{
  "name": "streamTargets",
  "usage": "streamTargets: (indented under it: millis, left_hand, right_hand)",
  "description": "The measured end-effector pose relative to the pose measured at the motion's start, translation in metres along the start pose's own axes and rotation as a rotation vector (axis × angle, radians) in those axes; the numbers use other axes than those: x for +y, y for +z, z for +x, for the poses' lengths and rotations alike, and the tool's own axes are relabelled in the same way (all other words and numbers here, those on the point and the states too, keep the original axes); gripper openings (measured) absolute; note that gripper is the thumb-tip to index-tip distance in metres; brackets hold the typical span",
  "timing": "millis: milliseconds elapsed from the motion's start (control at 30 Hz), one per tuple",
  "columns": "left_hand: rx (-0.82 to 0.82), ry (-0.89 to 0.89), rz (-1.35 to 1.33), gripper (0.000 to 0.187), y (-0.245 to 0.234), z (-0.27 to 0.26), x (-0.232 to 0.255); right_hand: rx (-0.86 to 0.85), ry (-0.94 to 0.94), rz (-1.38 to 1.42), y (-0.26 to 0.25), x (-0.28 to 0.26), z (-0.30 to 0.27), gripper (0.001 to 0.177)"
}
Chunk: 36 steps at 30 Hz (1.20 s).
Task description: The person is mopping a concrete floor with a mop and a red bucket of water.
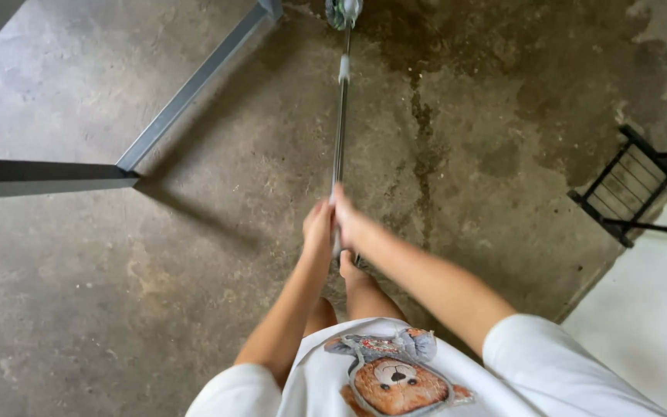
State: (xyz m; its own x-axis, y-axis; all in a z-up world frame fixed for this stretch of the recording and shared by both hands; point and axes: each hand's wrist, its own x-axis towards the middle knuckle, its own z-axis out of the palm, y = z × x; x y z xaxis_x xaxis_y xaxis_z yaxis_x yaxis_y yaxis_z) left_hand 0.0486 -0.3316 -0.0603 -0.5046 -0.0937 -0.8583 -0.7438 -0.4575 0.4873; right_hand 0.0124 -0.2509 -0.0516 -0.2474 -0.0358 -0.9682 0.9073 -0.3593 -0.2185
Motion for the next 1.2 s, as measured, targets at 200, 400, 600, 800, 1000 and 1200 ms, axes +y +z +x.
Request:
streamTargets:
  millis: [200, 400, 600, 800, 1000, 1200]
  left_hand:
    - [0.105, -0.083, -0.087, 0.029, -0.071, -0.05, -0.088]
    - [0.095, 0.092, -0.08, 0.027, -0.02, 0.025, -0.044]
    - [0.124, 0.156, -0.105, 0.025, 0.043, 0.055, -0.014]
    - [0.186, 0.105, -0.037, 0.027, 0.006, -0.029, -0.085]
    - [0.124, 0.192, 0.353, 0.033, 0.007, -0.053, -0.075]
    - [-0.064, 0.267, 0.486, 0.042, 0.004, -0.011, -0.172]
  right_hand:
    - [-0.252, 0.148, -0.099, -0.033, 0.124, -0.015, 0.081]
    - [-0.072, 0.089, -0.105, -0.004, 0.007, -0.012, 0.067]
    - [-0.235, 0.036, -0.081, -0.037, -0.034, 0.101, 0.073]
    - [-0.167, 0.027, -0.227, -0.066, 0.058, 0.033, 0.074]
    - [-0.236, -0.027, 0.08, -0.083, 0.095, 0.029, 0.058]
    - [-0.101, -0.129, 0.285, -0.136, 0.124, -0.007, 0.038]
